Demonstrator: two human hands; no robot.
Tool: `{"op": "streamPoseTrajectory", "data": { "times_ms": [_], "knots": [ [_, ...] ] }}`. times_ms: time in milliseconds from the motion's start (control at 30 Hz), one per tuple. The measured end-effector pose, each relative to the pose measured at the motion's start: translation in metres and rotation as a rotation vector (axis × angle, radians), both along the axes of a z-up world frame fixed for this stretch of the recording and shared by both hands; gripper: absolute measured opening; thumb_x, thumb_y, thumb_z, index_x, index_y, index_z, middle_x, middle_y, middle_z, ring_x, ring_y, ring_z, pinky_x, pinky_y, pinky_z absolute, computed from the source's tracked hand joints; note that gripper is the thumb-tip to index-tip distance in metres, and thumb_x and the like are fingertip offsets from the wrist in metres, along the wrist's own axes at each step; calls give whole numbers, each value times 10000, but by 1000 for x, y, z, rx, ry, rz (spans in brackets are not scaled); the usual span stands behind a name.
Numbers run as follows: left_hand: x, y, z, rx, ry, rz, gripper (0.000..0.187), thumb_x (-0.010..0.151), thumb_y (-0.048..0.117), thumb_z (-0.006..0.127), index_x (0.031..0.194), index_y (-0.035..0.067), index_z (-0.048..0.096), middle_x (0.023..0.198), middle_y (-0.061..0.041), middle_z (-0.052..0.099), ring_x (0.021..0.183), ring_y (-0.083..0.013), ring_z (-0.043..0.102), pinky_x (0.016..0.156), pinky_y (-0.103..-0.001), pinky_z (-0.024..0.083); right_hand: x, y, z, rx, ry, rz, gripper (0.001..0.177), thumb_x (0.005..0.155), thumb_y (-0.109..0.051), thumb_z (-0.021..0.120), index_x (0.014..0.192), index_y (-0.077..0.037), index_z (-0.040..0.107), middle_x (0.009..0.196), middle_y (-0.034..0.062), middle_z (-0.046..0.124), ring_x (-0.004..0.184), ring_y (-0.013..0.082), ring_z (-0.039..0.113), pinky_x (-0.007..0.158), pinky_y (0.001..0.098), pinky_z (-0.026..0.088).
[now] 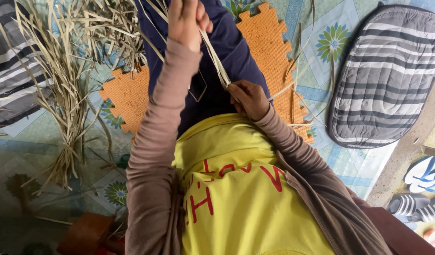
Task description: Braiding and weaving long strands of dried straw or grass to create a rope or mat component.
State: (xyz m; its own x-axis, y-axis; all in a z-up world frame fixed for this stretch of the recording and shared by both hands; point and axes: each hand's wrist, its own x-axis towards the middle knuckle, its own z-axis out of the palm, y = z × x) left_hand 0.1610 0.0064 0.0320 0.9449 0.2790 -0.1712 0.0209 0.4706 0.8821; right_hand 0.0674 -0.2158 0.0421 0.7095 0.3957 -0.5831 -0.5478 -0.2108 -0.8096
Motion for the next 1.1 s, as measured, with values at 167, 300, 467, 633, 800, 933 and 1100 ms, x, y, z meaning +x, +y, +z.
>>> {"op": "streamPoseTrajectory", "data": {
  "times_ms": [167, 300, 467, 633, 800, 933, 1100],
  "knots": [
    [1, 24, -68, 924, 35, -45, 753, 1149, 505, 532, 1568, 106, 50, 1327, -244, 384, 1167, -309, 505, 1027, -420, 631, 6, 6, 4, -41, 9, -38, 247, 1020, -225, 594, 1031, 11, 669, 699, 70, 658, 464, 137, 559, 429, 233, 442],
    [-66, -18, -47, 1107, -100, 149, 807, 989, 86, 764, 1576, 70, 210, 1433, -153, 422, 1259, -268, 451, 1099, -390, 500, 5, 6, -6, 22, 56, -78, 272, 1019, -231, 604, 1048, 37, 646, 698, 93, 650, 448, 158, 562, 387, 258, 468],
    [-143, -47, -59, 1124, 37, -71, 102, 907, 308, 778, 956, 260, 703, 803, 56, 588, 720, -175, 660, 669, -296, 566, 0, 3, -30, 167, -70, -174, 296, 1037, -154, 647, 1038, 140, 607, 673, 278, 658, 429, 293, 664, 322, 390, 577],
    [-137, -59, -27, 838, 45, 8, 144, 908, 141, 811, 994, 181, 702, 830, -32, 676, 723, -246, 714, 599, -326, 617, -1, 3, -33, 172, -104, -153, 268, 1052, -129, 606, 1050, 139, 615, 688, 303, 665, 446, 329, 679, 341, 406, 601],
    [-136, -63, -32, 771, 47, 58, 150, 868, 117, 850, 957, 174, 743, 807, -30, 720, 701, -221, 734, 558, -304, 621, -2, 3, -35, 170, -133, -137, 251, 1053, -109, 592, 1051, 141, 621, 695, 319, 666, 461, 348, 688, 354, 420, 610],
    [-136, -61, -35, 791, 36, 93, 136, 856, 162, 872, 940, 174, 765, 806, -31, 727, 704, -198, 732, 554, -288, 613, -2, 5, -34, 142, -185, -92, 224, 1050, -82, 565, 1041, 130, 638, 693, 314, 673, 456, 336, 686, 357, 414, 608],
    [-137, -60, -43, 877, -17, 73, 79, 939, 183, 791, 959, 152, 722, 801, -54, 685, 705, -247, 706, 559, -327, 601, -7, 6, -16, 88, -270, -22, 209, 1056, -58, 540, 1052, 120, 649, 708, 304, 684, 471, 331, 691, 376, 412, 606]
  ]
}}
